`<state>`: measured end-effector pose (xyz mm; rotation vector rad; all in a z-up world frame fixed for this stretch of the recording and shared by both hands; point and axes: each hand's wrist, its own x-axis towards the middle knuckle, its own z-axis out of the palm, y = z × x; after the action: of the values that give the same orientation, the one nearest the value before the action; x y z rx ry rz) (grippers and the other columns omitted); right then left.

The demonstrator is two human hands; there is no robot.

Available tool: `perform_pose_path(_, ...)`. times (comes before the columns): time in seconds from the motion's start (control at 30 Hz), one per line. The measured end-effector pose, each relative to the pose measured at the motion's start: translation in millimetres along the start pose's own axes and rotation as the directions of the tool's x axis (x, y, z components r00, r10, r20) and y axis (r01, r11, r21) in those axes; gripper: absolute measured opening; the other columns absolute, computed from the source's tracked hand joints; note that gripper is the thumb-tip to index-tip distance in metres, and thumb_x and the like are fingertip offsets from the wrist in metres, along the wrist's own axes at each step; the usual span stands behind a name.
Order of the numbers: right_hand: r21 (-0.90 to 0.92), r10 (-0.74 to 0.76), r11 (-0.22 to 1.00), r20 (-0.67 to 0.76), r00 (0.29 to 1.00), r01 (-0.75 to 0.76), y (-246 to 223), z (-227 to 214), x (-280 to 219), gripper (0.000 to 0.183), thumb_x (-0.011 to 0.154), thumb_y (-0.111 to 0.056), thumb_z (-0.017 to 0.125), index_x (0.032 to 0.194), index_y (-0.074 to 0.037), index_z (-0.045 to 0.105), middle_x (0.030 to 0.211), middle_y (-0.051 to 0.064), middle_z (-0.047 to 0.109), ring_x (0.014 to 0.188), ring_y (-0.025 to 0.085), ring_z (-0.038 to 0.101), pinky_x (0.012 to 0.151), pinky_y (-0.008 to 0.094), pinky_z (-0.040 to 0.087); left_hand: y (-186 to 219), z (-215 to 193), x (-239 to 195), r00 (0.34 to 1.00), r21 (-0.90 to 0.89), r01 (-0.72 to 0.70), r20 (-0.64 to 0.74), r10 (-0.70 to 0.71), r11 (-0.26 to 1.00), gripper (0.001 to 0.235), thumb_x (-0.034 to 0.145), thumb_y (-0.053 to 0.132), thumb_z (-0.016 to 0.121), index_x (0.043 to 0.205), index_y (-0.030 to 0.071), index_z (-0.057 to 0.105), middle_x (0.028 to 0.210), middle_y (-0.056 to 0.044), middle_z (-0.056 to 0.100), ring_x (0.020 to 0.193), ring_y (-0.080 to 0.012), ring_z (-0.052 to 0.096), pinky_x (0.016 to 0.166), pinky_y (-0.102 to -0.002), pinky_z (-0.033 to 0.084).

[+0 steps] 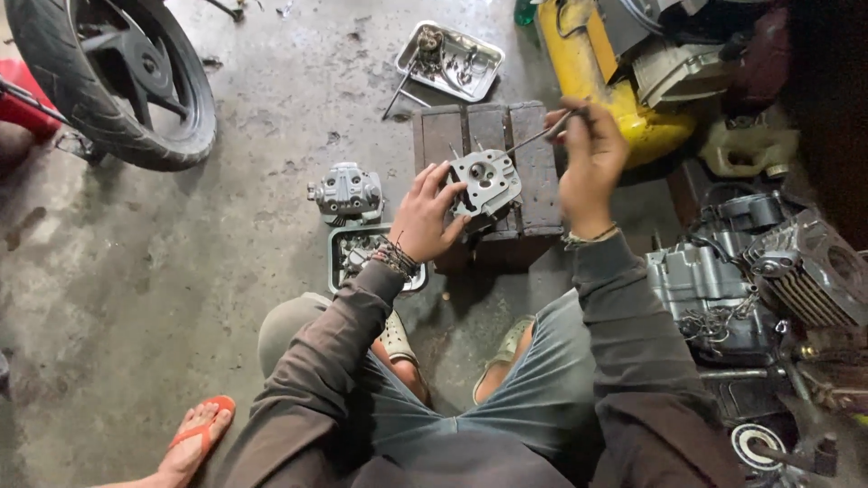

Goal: Inserting a valve into a motorcycle cylinder head and testing its fitment using a small tool.

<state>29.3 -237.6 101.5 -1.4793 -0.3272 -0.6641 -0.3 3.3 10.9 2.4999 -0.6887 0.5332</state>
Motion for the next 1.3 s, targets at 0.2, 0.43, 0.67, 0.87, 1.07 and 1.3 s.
perform_pose_path(0.2,-0.065,-0.020,0.998,-0.047,0.999,0.017,8,-10,1,0.022,0.111,-0.013,0.052,0.123,0.001,0.063,0.106,0.017,0.069,0.101,0.024,0.071,0.076,0.029,0.059,4,-8,2,0.989,-0.040,0.030,0.145,-0.023,0.999,0.049,0.095,0.041,0.065,0.137,0.019,0.055,0.154,-0.018,0.041,0.146,-0.0382,0.033,0.111,-0.059,0.042)
perform_pose_path(0.43,-0.079,0.002,0.997,0.008,1.000,-0.001,9,-9,-2,0.020,0.111,-0.012,0.053,0.122,0.000,0.064,0.107,0.014,0.068,0.103,0.024,0.071,0.075,0.028,0.056,5,-6,1,0.988,-0.014,0.024,0.150,-0.021,1.000,0.052,0.095,0.042,0.065,0.140,0.018,0.053,0.155,-0.019,0.040,0.146,-0.0376,0.032,0.111,-0.060,0.043)
perform_pose_path(0.67,-0.063,0.044,0.997,0.038,0.998,-0.042,12,-5,3,0.020,0.110,-0.011,0.054,0.124,-0.001,0.064,0.106,0.014,0.070,0.098,0.020,0.069,0.074,0.027,0.056,4,-6,3,0.987,-0.022,0.035,0.158,-0.031,0.999,0.050,0.095,0.041,0.064,0.139,0.019,0.054,0.156,-0.019,0.039,0.147,-0.0371,0.030,0.112,-0.059,0.041)
perform_pose_path(0.87,-0.097,0.044,0.994,0.030,0.999,-0.041,10,-2,5,0.022,0.110,-0.013,0.055,0.125,-0.003,0.067,0.104,0.011,0.071,0.093,0.016,0.067,0.073,0.027,0.054,3,-4,2,0.986,-0.020,0.029,0.162,-0.025,0.999,0.050,0.095,0.040,0.064,0.139,0.018,0.054,0.156,-0.019,0.039,0.147,-0.0376,0.031,0.114,-0.059,0.039)
perform_pose_path(1.07,-0.120,0.041,0.992,0.069,0.997,-0.033,7,6,2,0.021,0.109,-0.012,0.056,0.125,-0.003,0.067,0.104,0.011,0.072,0.094,0.016,0.068,0.076,0.027,0.054,2,-4,1,0.988,-0.023,0.026,0.150,-0.022,0.999,0.049,0.096,0.041,0.064,0.138,0.018,0.055,0.155,-0.019,0.039,0.147,-0.0372,0.031,0.111,-0.059,0.043)
perform_pose_path(1.3,-0.088,-0.061,0.994,0.013,0.998,0.062,5,1,0,0.019,0.109,-0.006,0.055,0.123,0.001,0.065,0.106,0.017,0.071,0.097,0.022,0.071,0.073,0.027,0.057,3,-4,3,0.985,0.001,0.036,0.171,-0.036,0.999,0.050,0.096,0.043,0.064,0.138,0.018,0.055,0.156,-0.019,0.039,0.147,-0.0362,0.030,0.110,-0.059,0.044)
